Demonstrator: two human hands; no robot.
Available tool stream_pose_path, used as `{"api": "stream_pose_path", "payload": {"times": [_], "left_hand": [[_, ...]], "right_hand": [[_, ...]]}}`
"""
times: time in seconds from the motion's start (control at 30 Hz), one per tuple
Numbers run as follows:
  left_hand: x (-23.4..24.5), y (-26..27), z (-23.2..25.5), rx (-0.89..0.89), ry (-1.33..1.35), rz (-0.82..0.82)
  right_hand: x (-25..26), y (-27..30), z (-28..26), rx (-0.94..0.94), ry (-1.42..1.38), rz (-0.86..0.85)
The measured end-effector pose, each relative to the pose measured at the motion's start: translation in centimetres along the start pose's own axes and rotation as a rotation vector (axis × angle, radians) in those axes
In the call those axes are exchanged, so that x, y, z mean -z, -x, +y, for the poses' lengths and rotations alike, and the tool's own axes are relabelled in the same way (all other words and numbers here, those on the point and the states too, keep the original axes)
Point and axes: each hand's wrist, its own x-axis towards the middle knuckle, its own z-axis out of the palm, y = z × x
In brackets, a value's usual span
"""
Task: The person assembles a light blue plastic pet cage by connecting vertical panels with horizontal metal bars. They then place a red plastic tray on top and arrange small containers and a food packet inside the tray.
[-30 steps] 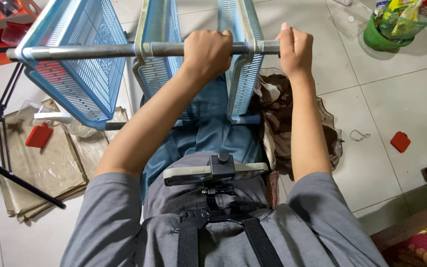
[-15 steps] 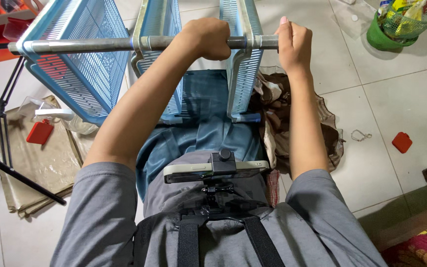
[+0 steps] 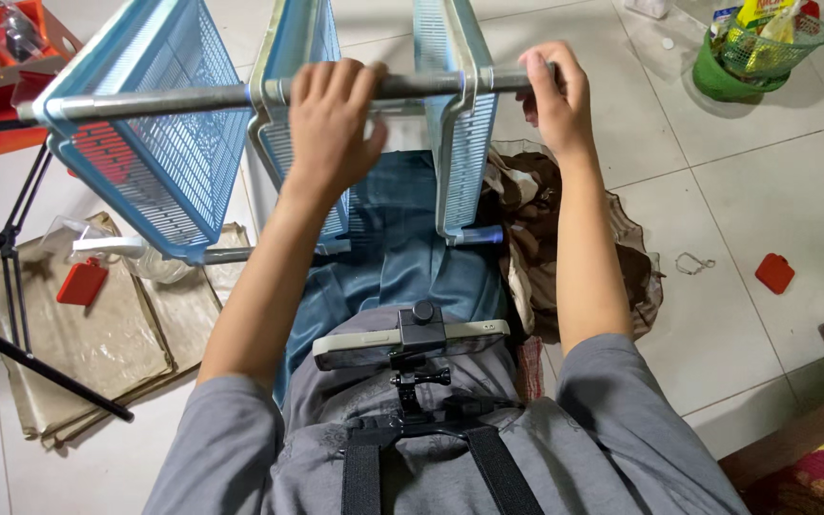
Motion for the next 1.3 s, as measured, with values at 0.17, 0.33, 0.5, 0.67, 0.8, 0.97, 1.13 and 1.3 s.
{"api": "stream_pose_path", "payload": {"times": [0.17,0.33,0.5,0.67,0.8,0.97,1.13,1.3], "left_hand": [[0.7,5.4,-1.6,0.074,-0.042,0.085],[-1.9,15.7,0.3,0.374,0.178,0.095],[-3.7,24.1,0.0,0.476,0.103,-0.090],[-5.8,23.9,-3.9,0.419,-0.007,-0.407],[-5.8,20.9,-6.4,0.534,0.182,-0.524],[-3.7,16.5,-6.4,0.663,0.861,-0.130],[-1.8,8.7,-4.4,0.456,0.497,0.300],[-1.7,-0.2,-2.0,0.140,0.274,0.256]], "right_hand": [[-1.1,2.5,4.6,-0.137,-0.159,0.023],[-3.5,8.5,9.7,-0.136,-0.049,-0.213],[-3.1,13.2,10.4,-0.227,0.369,-0.386],[-2.2,14.2,10.5,-0.489,0.718,-0.562],[0.8,11.1,10.9,-0.296,0.225,-0.304],[7.1,4.3,10.6,-0.304,-0.393,0.218],[5.8,-5.6,10.1,-0.189,-0.725,0.366],[-0.2,-8.5,7.6,-0.055,-0.585,-0.007]]}}
